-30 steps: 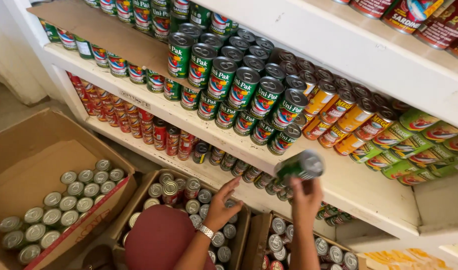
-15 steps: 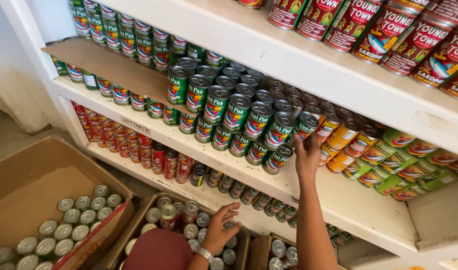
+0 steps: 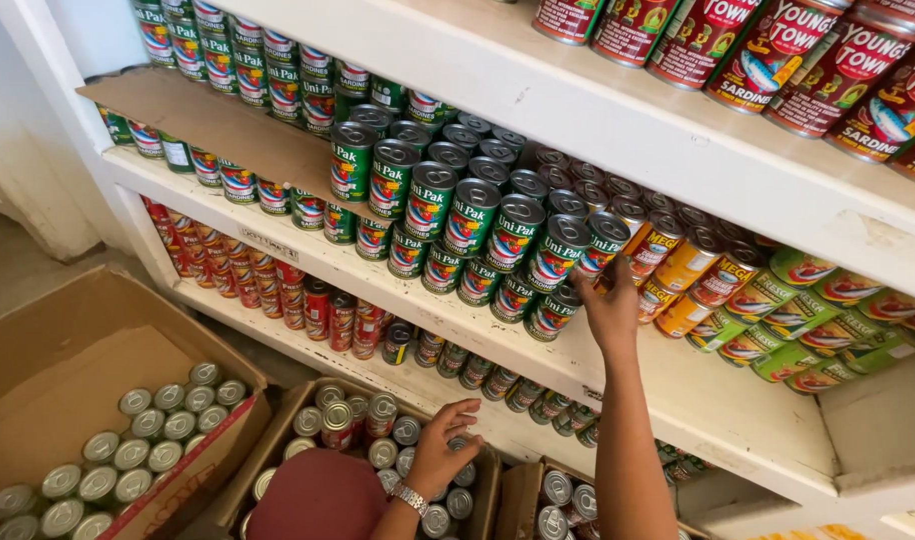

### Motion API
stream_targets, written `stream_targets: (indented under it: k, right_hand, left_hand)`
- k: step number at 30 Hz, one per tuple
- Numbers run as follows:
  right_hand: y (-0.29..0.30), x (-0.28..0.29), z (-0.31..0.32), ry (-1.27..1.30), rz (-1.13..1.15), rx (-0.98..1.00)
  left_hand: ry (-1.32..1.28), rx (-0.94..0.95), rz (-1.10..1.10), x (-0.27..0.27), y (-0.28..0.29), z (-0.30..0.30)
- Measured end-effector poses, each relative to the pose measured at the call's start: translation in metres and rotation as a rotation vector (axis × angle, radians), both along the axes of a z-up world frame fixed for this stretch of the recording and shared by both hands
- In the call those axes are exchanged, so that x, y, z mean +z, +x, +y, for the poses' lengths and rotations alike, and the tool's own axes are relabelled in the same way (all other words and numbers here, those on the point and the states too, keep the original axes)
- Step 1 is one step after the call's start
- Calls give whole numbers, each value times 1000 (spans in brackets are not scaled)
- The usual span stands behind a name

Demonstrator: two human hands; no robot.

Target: The person picks up soap boxes from a shelf and places them into a cardboard box, then moves to another area to transfer cans of sardines from a box onto a lower shelf.

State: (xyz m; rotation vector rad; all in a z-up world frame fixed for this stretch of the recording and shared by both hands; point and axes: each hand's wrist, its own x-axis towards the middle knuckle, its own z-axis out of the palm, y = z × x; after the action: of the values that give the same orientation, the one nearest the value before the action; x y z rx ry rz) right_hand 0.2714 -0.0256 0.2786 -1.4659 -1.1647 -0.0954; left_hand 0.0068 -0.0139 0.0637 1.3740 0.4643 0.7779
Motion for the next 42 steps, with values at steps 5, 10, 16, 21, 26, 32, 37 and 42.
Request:
stream_targets:
  k: [5, 10, 16, 21, 26, 32, 37, 42]
  right_hand:
    - [4, -8, 6, -116, -29, -284]
    - [8, -19, 2, -105, -39, -256]
    - [-22, -60, -23, 74, 12, -102]
    - [-114, -160, -90, 90, -75, -293]
    - [-184, -274, -108, -366, -76, -54]
    - [-162, -383, -73, -700, -162, -129]
    - [-156, -383, -44, -885, -38, -234]
    - [-155, -375, -62, -750, -66, -283]
  left_hand:
    - [4, -6, -18, -7, 1, 1]
    - [-38, -9, -33, -23, 1, 2]
    - [21, 38, -46, -59, 8, 15]
    - [-21, 231, 7, -46, -1, 17]
    - [-239, 386, -84, -63, -3, 19]
    - [-318, 429, -173, -74, -6, 31]
    - [-395, 393, -258, -98, -4, 37]
    - [-107, 260, 40, -99, -6, 31]
